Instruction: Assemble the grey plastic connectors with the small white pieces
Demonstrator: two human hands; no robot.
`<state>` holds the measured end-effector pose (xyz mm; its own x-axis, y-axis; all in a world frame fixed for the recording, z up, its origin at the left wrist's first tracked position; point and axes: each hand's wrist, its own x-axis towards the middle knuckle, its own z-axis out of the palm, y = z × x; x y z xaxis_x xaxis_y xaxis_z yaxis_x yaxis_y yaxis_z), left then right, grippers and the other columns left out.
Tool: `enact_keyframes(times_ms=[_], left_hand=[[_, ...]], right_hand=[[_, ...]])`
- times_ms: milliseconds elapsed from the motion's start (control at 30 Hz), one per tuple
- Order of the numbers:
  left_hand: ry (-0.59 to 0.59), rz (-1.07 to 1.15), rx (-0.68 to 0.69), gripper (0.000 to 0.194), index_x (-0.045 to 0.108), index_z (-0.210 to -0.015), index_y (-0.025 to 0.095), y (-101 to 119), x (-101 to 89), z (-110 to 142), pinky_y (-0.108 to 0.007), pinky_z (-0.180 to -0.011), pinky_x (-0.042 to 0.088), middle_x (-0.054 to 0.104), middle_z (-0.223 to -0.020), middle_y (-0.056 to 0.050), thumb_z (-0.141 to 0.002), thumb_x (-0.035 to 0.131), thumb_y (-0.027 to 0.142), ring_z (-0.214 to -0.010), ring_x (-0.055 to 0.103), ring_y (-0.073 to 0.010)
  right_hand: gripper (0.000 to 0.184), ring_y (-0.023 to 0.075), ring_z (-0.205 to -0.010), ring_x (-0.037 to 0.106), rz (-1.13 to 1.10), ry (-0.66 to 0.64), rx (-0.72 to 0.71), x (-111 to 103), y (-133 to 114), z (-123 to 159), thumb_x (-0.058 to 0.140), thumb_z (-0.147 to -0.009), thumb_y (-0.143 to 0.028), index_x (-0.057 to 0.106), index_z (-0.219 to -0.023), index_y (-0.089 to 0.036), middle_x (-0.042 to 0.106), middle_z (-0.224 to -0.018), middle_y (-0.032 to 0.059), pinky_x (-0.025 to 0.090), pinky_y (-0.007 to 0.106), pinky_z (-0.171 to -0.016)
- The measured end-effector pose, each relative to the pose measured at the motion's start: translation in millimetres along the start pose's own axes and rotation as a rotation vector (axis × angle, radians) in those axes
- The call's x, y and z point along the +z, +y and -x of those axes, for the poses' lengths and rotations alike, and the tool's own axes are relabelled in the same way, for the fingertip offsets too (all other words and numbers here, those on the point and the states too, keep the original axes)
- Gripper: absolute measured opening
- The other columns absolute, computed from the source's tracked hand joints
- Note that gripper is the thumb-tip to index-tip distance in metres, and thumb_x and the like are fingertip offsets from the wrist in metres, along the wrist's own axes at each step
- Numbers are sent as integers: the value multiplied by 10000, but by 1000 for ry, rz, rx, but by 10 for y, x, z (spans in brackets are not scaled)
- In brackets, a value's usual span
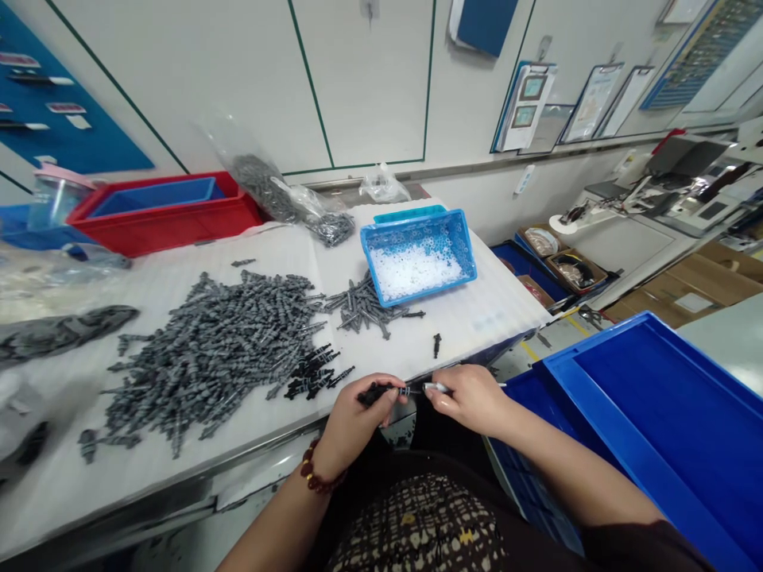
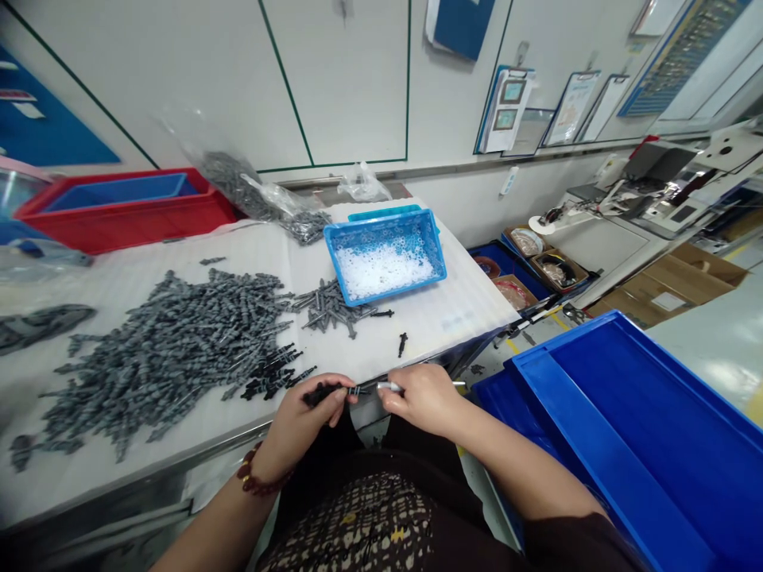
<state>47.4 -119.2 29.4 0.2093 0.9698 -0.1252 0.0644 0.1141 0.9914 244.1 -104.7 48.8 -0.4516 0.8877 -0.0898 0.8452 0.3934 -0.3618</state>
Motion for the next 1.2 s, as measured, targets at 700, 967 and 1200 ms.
enact_keyframes(times_ms=[700,967,1200], left_hand=[[-53,864,-322,349,418,-772,186,105,261,-208,-110,-338,136,429,-651,63,-622,731,223,-433,337,-7],[2,823,-289,381,423,-746,182,128,265,-204,-121,-344,151,411,-619,66,-607,763,282,-447,333,-19],[9,808,-321,405,415,-720,181,70,344,-225,-123,-339,143,418,-628,62,-582,773,310,-460,355,-24]], right_hand=[[336,177,-609,555,-297,34,9,93,438,120,338,-875,-481,498,-740,-219,592,-668,13,374,262,-568],[352,174,-610,551,-329,6,-17,98,394,77,330,-878,-489,507,-744,-216,598,-673,17,383,264,-572],[350,167,-594,542,-334,30,-25,139,458,110,337,-882,-489,496,-730,-217,582,-648,6,385,260,-565]])
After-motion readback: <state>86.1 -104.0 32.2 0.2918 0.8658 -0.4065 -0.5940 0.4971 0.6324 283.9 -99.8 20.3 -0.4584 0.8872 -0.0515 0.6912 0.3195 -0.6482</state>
